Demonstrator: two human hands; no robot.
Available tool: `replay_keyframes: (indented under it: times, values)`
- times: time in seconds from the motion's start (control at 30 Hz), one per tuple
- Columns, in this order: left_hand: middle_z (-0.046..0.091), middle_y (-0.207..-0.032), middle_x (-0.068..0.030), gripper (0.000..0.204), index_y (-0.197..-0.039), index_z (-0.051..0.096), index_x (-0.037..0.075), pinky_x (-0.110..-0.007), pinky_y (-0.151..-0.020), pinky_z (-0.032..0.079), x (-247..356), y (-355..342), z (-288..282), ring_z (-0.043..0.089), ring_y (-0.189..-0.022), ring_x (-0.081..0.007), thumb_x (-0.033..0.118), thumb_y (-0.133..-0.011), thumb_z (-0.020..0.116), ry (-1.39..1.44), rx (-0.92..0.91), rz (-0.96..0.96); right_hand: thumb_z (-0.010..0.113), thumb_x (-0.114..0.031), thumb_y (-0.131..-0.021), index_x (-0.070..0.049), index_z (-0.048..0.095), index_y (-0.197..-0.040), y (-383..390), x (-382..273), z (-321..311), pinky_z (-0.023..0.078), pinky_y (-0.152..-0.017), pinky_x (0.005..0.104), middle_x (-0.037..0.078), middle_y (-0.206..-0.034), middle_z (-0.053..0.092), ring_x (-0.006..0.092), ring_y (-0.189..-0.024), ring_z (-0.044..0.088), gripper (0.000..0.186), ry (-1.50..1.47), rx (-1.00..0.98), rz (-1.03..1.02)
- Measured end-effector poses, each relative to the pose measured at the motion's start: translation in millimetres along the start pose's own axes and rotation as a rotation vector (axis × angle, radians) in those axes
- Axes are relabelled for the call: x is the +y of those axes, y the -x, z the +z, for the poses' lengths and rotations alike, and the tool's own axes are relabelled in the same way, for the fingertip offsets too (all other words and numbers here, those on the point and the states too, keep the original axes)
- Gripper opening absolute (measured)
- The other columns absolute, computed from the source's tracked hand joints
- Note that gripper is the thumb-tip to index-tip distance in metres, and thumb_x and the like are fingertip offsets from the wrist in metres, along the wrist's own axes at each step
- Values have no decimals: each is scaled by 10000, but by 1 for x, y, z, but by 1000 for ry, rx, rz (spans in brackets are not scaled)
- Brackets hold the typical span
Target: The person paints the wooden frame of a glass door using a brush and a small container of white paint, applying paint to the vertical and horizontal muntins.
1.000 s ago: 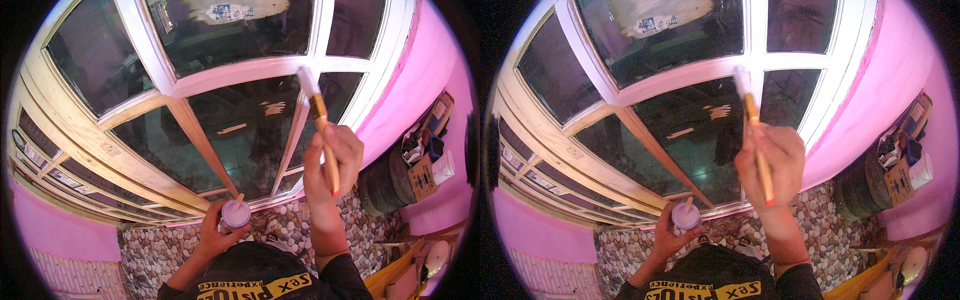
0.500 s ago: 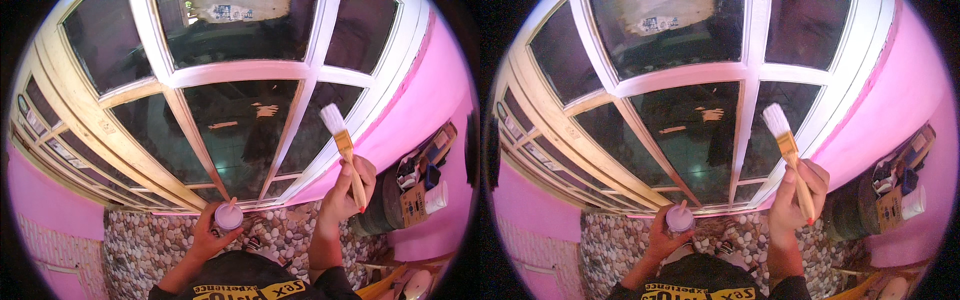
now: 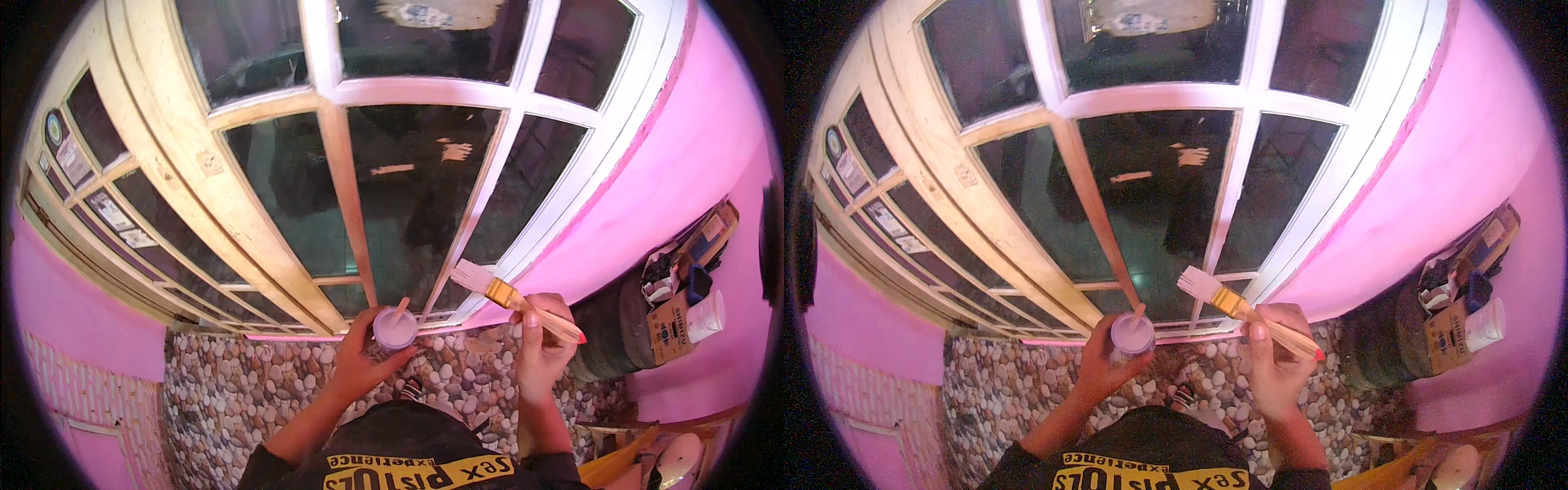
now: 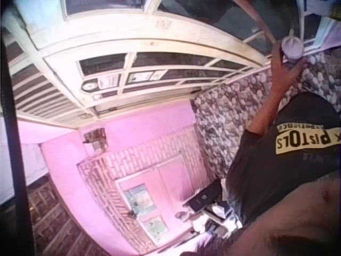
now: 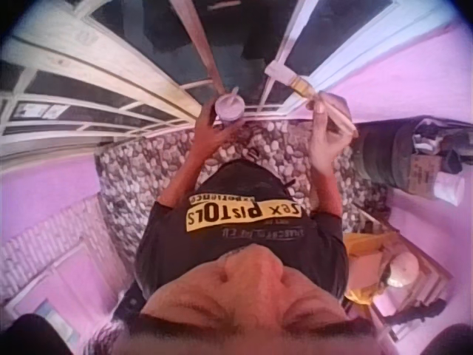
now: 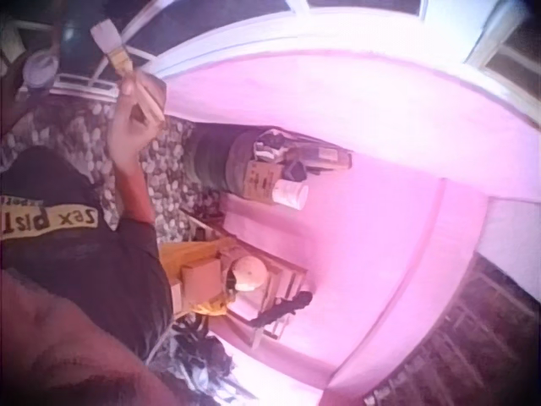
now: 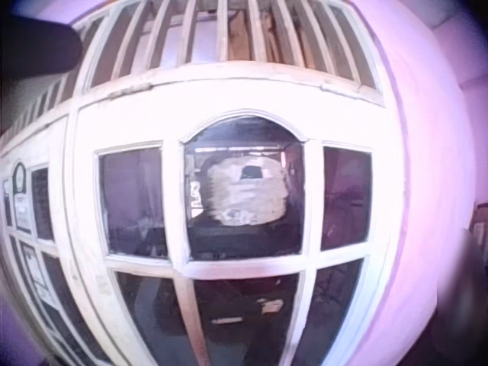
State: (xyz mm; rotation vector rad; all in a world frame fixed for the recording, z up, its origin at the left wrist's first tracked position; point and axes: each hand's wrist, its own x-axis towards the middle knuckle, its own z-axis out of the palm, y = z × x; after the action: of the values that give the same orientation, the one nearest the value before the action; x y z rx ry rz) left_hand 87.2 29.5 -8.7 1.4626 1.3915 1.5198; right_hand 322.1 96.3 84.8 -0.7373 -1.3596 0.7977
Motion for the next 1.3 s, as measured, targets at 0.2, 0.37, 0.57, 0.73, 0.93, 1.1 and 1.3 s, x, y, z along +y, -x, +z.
replay_keyframes:
  times: [0.2,0.37,0.57,0.73,0.93,1.1,1.3]
  values:
    - [609,-1238,-115,711,-1346,502,27,-344,-976,497,20,13,-8,616,-1129,-199,188,-769,884,2,-5,26,669,-66,-945,25,591,-1120,30,-21,-4,513,-715,277,110,-1001,608,154,-784,622,212,88,-228,-3]
    - [594,-1254,-119,690,-1351,506,47,-355,-998,477,22,30,-14,600,-1150,-209,164,-779,872,108,-20,-13,732,-36,-888,-3,655,-1087,34,-40,16,518,-743,287,121,-969,690,162,-851,659,216,94,-444,39]
    - [604,-1244,-116,710,-1334,513,33,-365,-1020,456,28,42,-19,592,-1162,-225,171,-749,891,29,5,15,734,9,-843,-30,669,-1068,23,-52,36,515,-704,291,110,-922,688,189,-796,671,238,246,-652,-51]
    - [605,-1246,-117,716,-1326,522,38,-367,-1011,462,27,46,-20,596,-1160,-228,169,-732,899,5,21,44,736,-15,-853,-23,676,-1004,15,-59,47,506,-674,311,105,-881,668,205,-766,659,162,306,-763,5]
    - [586,-1247,-130,689,-1339,520,39,-364,-997,465,27,42,-21,588,-1165,-255,142,-758,875,1,-6,67,737,-33,-857,-25,677,-995,8,-54,54,506,-669,312,106,-860,655,229,-771,657,150,290,-808,18]
    - [583,-1250,-134,682,-1335,522,36,-366,-1000,463,25,33,-21,589,-1161,-257,136,-759,872,2,-14,68,743,-41,-859,-12,686,-973,0,-51,53,501,-672,301,95,-861,661,192,-779,659,130,286,-795,93]
    - [597,-1263,-114,717,-1335,516,42,-360,-1014,456,20,15,-17,590,-1174,-227,158,-735,891,-28,-23,47,743,-25,-860,-2,694,-952,-15,-39,53,501,-687,273,79,-874,674,144,-793,661,107,231,-752,156]
